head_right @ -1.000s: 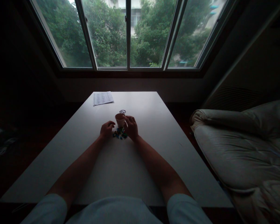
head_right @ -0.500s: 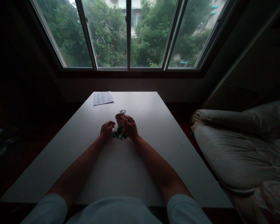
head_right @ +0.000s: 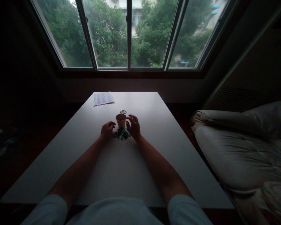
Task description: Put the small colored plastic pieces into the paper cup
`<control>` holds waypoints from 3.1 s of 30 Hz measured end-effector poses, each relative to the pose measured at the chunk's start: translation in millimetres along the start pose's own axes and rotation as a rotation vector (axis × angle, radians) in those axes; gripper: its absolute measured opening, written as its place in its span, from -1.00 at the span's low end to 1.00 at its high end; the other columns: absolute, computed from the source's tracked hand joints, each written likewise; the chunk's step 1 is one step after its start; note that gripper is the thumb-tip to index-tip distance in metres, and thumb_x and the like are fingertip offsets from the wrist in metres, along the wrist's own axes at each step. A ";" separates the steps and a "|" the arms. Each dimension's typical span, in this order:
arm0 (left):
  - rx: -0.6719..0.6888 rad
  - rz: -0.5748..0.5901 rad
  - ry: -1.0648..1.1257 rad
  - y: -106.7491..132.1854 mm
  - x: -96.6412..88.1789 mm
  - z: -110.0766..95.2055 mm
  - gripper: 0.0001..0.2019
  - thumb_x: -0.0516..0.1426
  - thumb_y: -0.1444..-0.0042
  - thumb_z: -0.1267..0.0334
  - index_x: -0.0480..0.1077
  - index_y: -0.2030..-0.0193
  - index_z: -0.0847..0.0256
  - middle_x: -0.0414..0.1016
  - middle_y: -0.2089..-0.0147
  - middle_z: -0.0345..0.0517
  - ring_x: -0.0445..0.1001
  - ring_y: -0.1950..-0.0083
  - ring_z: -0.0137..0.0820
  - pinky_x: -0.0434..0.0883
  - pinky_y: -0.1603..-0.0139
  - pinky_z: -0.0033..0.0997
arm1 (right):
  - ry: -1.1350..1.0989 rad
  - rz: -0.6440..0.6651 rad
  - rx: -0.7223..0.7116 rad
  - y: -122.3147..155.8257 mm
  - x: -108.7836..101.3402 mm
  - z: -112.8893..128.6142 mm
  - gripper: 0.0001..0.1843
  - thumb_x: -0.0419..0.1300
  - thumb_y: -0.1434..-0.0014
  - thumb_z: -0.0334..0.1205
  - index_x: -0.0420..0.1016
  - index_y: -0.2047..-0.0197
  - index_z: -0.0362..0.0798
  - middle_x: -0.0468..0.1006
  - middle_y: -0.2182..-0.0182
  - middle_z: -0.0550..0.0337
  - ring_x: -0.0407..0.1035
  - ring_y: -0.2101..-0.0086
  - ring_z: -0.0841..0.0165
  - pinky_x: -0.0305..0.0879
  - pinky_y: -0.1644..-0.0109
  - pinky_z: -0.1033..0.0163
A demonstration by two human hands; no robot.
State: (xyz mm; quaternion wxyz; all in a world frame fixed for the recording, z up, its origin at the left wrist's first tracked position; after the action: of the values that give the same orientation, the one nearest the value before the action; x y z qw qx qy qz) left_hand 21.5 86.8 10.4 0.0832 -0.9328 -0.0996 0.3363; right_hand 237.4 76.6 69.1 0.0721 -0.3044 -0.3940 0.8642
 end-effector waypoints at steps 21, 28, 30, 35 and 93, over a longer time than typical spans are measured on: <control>-0.004 0.011 -0.008 -0.8 -0.1 -3.1 -0.73 0.04 -0.16 0.26 0.56 0.14 0.15 0.62 0.27 -0.13 0.53 0.22 -0.36 0.36 0.18 -0.44 | 0.119 0.553 0.126 18.7 59.0 -48.2 -0.85 0.37 -0.08 -0.19 0.63 0.23 0.04 0.46 0.27 0.19 0.33 0.29 0.40 0.19 0.24 0.34; -0.003 0.014 -0.012 0.1 -1.0 -4.1 -0.72 0.04 -0.16 0.28 0.56 0.13 0.14 0.62 0.25 -0.12 0.54 0.21 -0.36 0.37 0.17 -0.44 | 0.136 0.536 0.212 17.8 60.0 -53.2 -0.85 0.34 -0.10 -0.21 0.64 0.22 0.03 0.49 0.33 0.21 0.34 0.33 0.42 0.19 0.24 0.35; -0.006 0.012 -0.023 0.1 -1.2 -4.0 -0.72 0.04 -0.16 0.28 0.56 0.13 0.14 0.62 0.26 -0.12 0.53 0.21 -0.36 0.37 0.17 -0.44 | 0.134 0.539 0.194 17.8 59.0 -49.2 -0.86 0.34 -0.10 -0.20 0.64 0.22 0.04 0.50 0.33 0.21 0.35 0.32 0.41 0.19 0.24 0.35; -0.003 0.009 -0.031 -0.6 0.3 -1.8 -0.72 0.04 -0.16 0.27 0.56 0.12 0.13 0.63 0.25 -0.12 0.54 0.20 -0.35 0.36 0.19 -0.45 | 0.146 0.570 0.177 18.2 57.7 -43.4 -0.85 0.32 -0.13 -0.15 0.65 0.21 0.06 0.52 0.31 0.21 0.37 0.30 0.40 0.20 0.22 0.35; 0.210 0.249 -0.426 22.6 26.3 -41.4 -0.66 0.14 -0.17 0.12 0.48 -0.09 0.00 0.61 0.11 0.02 0.56 0.11 -0.19 0.35 0.10 -0.33 | 0.016 0.348 0.332 19.8 46.8 -48.9 -0.86 0.17 -0.09 -0.25 0.49 0.24 -0.01 0.59 0.35 0.22 0.41 0.36 0.39 0.30 0.21 0.31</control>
State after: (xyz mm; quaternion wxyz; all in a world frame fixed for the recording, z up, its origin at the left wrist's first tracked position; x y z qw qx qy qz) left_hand 70.9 67.6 20.8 0.1148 -0.8322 0.0361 0.5413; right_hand 230.5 111.3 8.1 -0.0258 -0.3587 -0.1873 0.9141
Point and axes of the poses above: each hand's wrist, its own y-axis away from the middle knuckle, its own x-axis out of the palm, z = x × y, the point moved 9 cm from there along -y, towards the middle knuckle
